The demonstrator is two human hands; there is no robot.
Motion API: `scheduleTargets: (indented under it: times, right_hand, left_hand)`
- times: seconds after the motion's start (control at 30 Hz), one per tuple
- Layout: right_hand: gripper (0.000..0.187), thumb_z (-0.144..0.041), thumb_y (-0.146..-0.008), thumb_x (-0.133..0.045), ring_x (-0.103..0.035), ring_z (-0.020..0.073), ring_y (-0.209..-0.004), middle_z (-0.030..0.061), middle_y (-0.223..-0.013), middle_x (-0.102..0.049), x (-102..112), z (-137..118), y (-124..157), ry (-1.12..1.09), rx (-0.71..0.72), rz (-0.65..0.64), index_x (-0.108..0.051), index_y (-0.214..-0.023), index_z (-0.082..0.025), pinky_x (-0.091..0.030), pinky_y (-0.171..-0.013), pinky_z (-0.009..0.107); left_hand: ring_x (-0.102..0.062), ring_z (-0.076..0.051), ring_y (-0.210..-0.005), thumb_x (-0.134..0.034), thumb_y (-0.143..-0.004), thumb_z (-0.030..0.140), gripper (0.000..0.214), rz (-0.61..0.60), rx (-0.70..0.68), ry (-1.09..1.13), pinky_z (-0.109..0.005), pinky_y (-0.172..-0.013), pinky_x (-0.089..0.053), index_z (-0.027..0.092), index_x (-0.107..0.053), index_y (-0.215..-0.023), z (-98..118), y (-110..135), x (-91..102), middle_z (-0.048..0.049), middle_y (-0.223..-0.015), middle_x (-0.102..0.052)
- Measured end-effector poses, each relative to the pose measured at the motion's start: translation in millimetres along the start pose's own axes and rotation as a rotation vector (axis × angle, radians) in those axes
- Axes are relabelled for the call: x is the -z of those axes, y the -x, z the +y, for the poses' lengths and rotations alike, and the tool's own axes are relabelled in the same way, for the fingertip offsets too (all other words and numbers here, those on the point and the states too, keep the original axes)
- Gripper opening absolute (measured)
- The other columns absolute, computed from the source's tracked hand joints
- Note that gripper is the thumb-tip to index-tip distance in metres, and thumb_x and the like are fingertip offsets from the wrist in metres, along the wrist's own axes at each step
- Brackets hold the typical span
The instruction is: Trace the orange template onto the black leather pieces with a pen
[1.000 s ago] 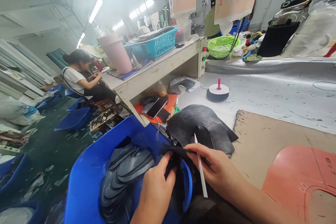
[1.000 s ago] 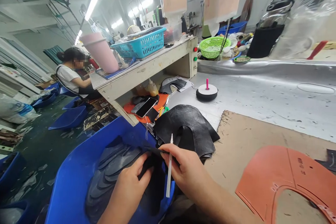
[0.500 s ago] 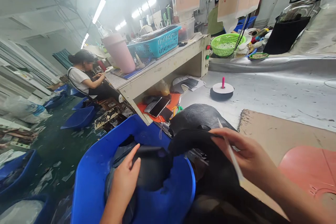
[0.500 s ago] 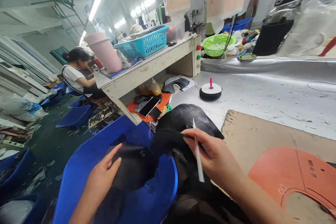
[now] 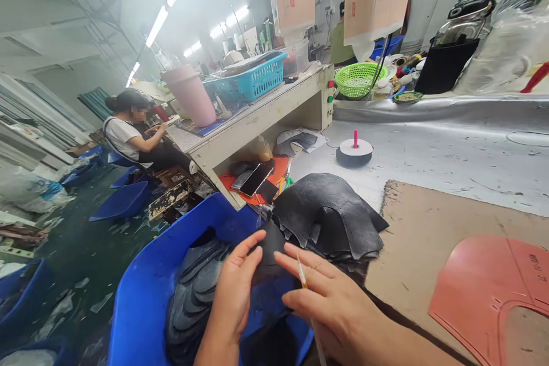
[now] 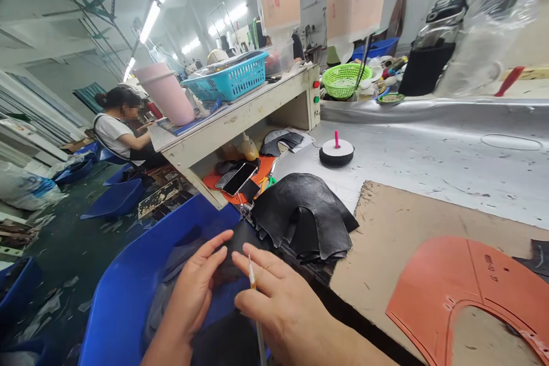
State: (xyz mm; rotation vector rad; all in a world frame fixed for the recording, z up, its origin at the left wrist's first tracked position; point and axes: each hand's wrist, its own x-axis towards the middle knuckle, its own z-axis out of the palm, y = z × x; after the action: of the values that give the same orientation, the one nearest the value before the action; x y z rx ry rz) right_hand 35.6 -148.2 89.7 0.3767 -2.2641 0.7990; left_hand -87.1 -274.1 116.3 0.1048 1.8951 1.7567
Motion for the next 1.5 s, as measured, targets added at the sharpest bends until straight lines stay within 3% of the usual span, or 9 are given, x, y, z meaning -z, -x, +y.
scheduleTargets:
  times: [0.13,0.23,0.37,0.6,0.77,0.93,1.07,1.3,1.5]
  right_hand:
    - [0.019,-0.008,-0.088,-0.045,-0.052,0.0215,-0.119,0.0119,-0.121,-0.061,-1.1,12.4,5.3,0.077,-0.101,0.101,-0.062,-0.090,-0.017,-0.047,-0.097,0.040]
    - [0.018,-0.013,-0.091,-0.043,-0.065,0.0152,-0.089,0.0077,-0.100,-0.069,3.3,15.1,4.8,0.028,-0.216,0.136,-0.061,-0.092,-0.018,-0.055,-0.079,0.029]
    - [0.020,-0.013,-0.091,-0.040,-0.063,0.0131,-0.071,0.0030,-0.079,-0.067,7.2,15.4,-0.4,-0.044,-0.311,0.163,-0.059,-0.086,-0.019,-0.052,-0.063,0.023]
    - [0.018,-0.010,-0.086,-0.046,-0.062,0.0117,-0.069,-0.0011,-0.075,-0.066,14.8,17.6,-2.3,-0.152,-0.460,0.120,-0.060,-0.082,-0.020,-0.048,-0.061,0.019]
    - [0.015,-0.013,-0.087,-0.047,-0.062,0.0116,-0.069,-0.0014,-0.076,-0.066,16.5,21.4,-2.9,-0.176,-0.470,0.118,-0.060,-0.084,-0.020,-0.047,-0.061,0.020]
    - [0.012,-0.017,-0.091,-0.048,-0.062,0.0134,-0.075,0.0017,-0.084,-0.067,17.2,18.8,-4.5,-0.058,-0.373,0.157,-0.060,-0.092,-0.019,-0.049,-0.066,0.023]
    - [0.010,-0.024,-0.091,-0.053,-0.059,0.0160,-0.081,0.0064,-0.091,-0.064,20.1,11.3,-3.3,0.160,-0.217,0.200,-0.058,-0.095,-0.017,-0.049,-0.071,0.028]
    - [0.021,-0.020,-0.072,-0.076,-0.050,0.0175,-0.064,0.0010,-0.072,-0.056,3.8,19.9,0.0,0.443,-0.282,-0.035,-0.055,-0.078,-0.019,-0.040,-0.057,0.029]
    - [0.019,-0.006,-0.076,-0.064,-0.051,0.0135,-0.063,-0.0018,-0.068,-0.057,17.2,27.2,18.9,0.232,-0.213,-0.242,-0.057,-0.066,-0.020,-0.039,-0.056,0.024]
  left_hand:
    - [-0.066,-0.020,-0.079,-0.074,-0.062,0.038,0.036,-0.134,0.047,-0.038,-0.028,-0.074,-0.051,0.016,-0.073,-0.091,-0.6,8.8,-4.8,-0.0079,-0.085,-0.074]
    - [-0.065,-0.019,-0.084,-0.072,-0.065,0.036,0.034,-0.157,0.037,-0.106,-0.027,-0.079,-0.049,0.018,-0.073,-0.093,2.9,15.7,-5.0,-0.0070,-0.091,-0.074]
    - [-0.066,-0.018,-0.082,-0.070,-0.067,0.041,0.042,-0.186,0.072,-0.122,-0.027,-0.076,-0.050,0.019,-0.070,-0.104,6.2,20.9,-5.5,-0.0068,-0.093,-0.074]
    - [-0.067,-0.023,-0.090,-0.072,-0.064,0.050,0.064,-0.329,0.138,-0.207,-0.033,-0.081,-0.051,0.019,-0.062,-0.119,10.8,20.9,-6.8,-0.0093,-0.098,-0.073]
    - [-0.060,-0.028,-0.107,-0.059,-0.067,0.068,0.075,-0.425,-0.070,-0.365,-0.037,-0.092,-0.046,0.018,-0.058,-0.123,12.2,19.3,-0.9,-0.0105,-0.117,-0.066]
    - [-0.064,-0.024,-0.087,-0.056,-0.077,0.053,0.046,-0.258,-0.153,-0.604,-0.033,-0.079,-0.049,0.017,-0.070,-0.102,9.7,12.0,-10.8,-0.0052,-0.092,-0.073]
    - [-0.064,-0.024,-0.082,-0.053,-0.078,0.054,0.047,-0.144,-0.178,-0.596,-0.031,-0.073,-0.050,0.015,-0.070,-0.100,10.0,5.8,-15.0,-0.0048,-0.086,-0.073]
    - [-0.063,-0.024,-0.081,-0.053,-0.078,0.055,0.049,-0.152,-0.182,-0.607,-0.032,-0.071,-0.050,0.014,-0.070,-0.100,12.9,3.8,-14.0,-0.0065,-0.086,-0.072]
    - [-0.064,-0.024,-0.076,-0.053,-0.074,0.059,0.052,-0.014,-0.176,-0.656,-0.031,-0.067,-0.050,0.015,-0.070,-0.097,20.1,-3.4,-1.3,-0.0040,-0.078,-0.072]
